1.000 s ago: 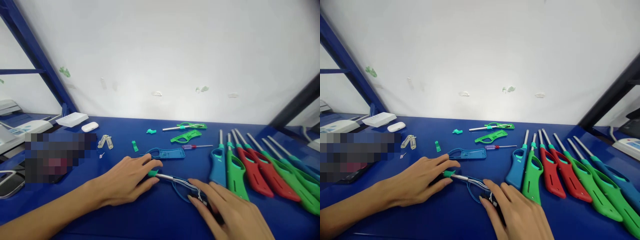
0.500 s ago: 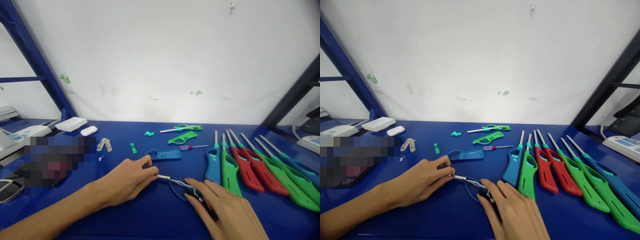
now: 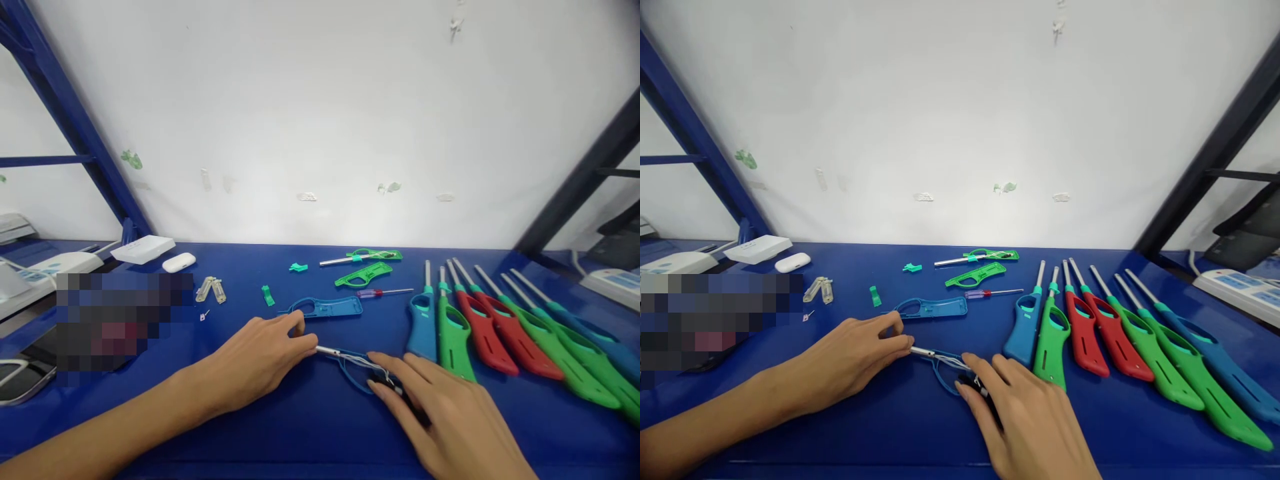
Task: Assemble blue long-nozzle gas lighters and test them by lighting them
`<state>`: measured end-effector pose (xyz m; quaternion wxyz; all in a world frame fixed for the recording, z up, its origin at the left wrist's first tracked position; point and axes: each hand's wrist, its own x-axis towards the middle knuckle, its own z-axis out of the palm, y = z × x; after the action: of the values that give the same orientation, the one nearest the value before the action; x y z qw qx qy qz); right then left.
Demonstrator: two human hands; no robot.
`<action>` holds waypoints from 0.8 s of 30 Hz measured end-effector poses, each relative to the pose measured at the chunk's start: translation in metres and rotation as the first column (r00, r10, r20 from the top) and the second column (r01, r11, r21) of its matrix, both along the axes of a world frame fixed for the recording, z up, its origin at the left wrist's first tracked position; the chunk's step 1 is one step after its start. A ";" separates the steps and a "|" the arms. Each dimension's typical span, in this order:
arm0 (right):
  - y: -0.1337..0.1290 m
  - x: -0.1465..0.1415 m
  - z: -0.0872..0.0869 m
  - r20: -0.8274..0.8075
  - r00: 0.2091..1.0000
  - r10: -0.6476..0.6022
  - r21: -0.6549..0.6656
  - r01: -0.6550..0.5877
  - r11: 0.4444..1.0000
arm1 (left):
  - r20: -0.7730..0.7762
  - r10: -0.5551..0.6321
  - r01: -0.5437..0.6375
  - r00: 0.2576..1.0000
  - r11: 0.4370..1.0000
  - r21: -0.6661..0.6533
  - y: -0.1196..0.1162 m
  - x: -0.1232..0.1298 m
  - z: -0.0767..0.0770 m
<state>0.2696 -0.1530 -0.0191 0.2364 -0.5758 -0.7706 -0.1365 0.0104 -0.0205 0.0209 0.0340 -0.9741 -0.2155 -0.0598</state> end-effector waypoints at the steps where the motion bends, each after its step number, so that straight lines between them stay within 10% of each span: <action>1: 0.000 0.000 0.000 -0.004 1.000 -0.002 0.005 0.002 1.000 | -0.002 0.000 0.000 1.000 1.000 0.010 0.000 0.000 0.000; 18: -0.003 -0.002 0.012 -0.144 0.990 -0.012 0.002 0.012 1.000 | 0.180 -0.028 0.053 0.983 0.990 -0.134 -0.003 0.000 -0.003; 24: -0.008 0.006 0.020 -0.668 0.726 -0.162 -0.168 0.064 0.984 | 0.304 -0.091 0.124 0.948 0.988 -0.089 -0.011 0.008 -0.002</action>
<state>0.2755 -0.1610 0.0009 0.4536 -0.6462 -0.6018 0.1205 0.0180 -0.0314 0.0189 -0.0545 -0.9645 -0.1676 -0.1967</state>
